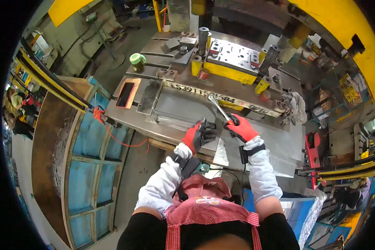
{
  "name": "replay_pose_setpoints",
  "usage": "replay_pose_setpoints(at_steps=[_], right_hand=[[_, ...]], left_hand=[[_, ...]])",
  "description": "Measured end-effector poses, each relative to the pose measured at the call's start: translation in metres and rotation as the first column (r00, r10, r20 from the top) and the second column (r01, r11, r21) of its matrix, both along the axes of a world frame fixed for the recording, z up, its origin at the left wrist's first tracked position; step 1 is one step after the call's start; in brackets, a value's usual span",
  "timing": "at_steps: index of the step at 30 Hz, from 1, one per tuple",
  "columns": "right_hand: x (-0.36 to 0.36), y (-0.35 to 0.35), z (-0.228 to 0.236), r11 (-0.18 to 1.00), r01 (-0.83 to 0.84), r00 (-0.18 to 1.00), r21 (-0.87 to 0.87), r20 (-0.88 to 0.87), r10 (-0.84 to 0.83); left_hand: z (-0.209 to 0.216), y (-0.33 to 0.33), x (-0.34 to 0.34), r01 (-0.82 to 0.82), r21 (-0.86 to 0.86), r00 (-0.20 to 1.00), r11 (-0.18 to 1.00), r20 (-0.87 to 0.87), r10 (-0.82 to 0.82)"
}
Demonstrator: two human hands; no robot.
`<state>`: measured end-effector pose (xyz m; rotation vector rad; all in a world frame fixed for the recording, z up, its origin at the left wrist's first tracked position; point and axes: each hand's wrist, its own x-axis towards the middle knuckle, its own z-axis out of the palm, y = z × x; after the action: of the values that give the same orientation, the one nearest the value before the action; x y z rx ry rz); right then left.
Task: Operating a hydraulic press to stamp metal sheets and removing the finished parts.
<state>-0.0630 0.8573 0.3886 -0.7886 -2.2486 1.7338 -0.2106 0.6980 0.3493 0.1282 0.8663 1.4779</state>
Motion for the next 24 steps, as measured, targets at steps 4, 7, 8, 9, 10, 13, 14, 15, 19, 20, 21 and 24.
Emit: replay_pose_setpoints(at_steps=[4,7,8,9,10,13,14,15,19,20,21,24], right_hand=[[-0.001,0.023,-0.050,0.990,0.015,1.000,0.137,-0.002,-0.015],[0.001,0.007,-0.041,0.998,-0.011,0.999,-0.060,-0.044,0.008],[0.007,-0.002,-0.038,0.986,0.023,0.993,-0.163,-0.112,-0.041],[0.010,-0.010,-0.034,0.995,0.080,0.987,-0.059,-0.138,-0.087],[0.013,-0.013,-0.031,0.994,0.108,0.983,-0.011,-0.151,-0.109],[0.023,-0.008,-0.015,0.845,-0.059,0.977,-0.532,-0.203,-0.059],[0.030,-0.003,-0.027,0.846,-0.047,0.977,-0.531,-0.199,-0.070],[0.028,-0.003,-0.029,0.944,-0.102,0.965,-0.312,-0.262,0.017],[0.043,-0.019,-0.031,0.879,-0.117,0.928,-0.462,-0.366,-0.069],[0.040,-0.017,-0.046,0.879,-0.059,0.930,-0.474,-0.346,-0.124],[0.037,-0.020,-0.050,0.875,0.002,0.928,-0.485,-0.325,-0.182],[0.019,-0.010,-0.047,0.916,0.115,0.989,-0.385,-0.045,-0.143]], left_hand=[[-0.017,-0.027,0.021,0.120,0.057,0.991,0.991,-0.068,-0.116],[-0.022,-0.040,0.020,-0.057,0.071,0.996,0.996,-0.067,0.062],[-0.023,-0.038,0.015,-0.061,0.070,0.995,0.996,-0.069,0.066],[-0.023,-0.035,0.011,-0.160,0.094,0.983,0.983,-0.071,0.167],[-0.024,-0.033,0.006,-0.257,0.112,0.962,0.960,-0.071,0.265],[-0.007,-0.018,0.001,-0.209,0.125,0.974,0.970,-0.060,0.217],[-0.001,-0.014,0.003,-0.169,0.063,0.984,0.984,-0.037,0.171],[-0.001,-0.012,0.005,-0.148,0.040,0.988,0.988,-0.037,0.150],[-0.014,-0.023,0.018,-0.098,-0.042,0.994,0.994,-0.060,0.096],[-0.019,-0.026,0.016,-0.098,-0.048,0.994,0.994,-0.056,0.096],[-0.023,-0.028,0.016,-0.107,-0.056,0.990,0.993,-0.099,0.101],[-0.034,-0.036,0.014,-0.108,-0.067,0.986,0.992,-0.133,0.099]])
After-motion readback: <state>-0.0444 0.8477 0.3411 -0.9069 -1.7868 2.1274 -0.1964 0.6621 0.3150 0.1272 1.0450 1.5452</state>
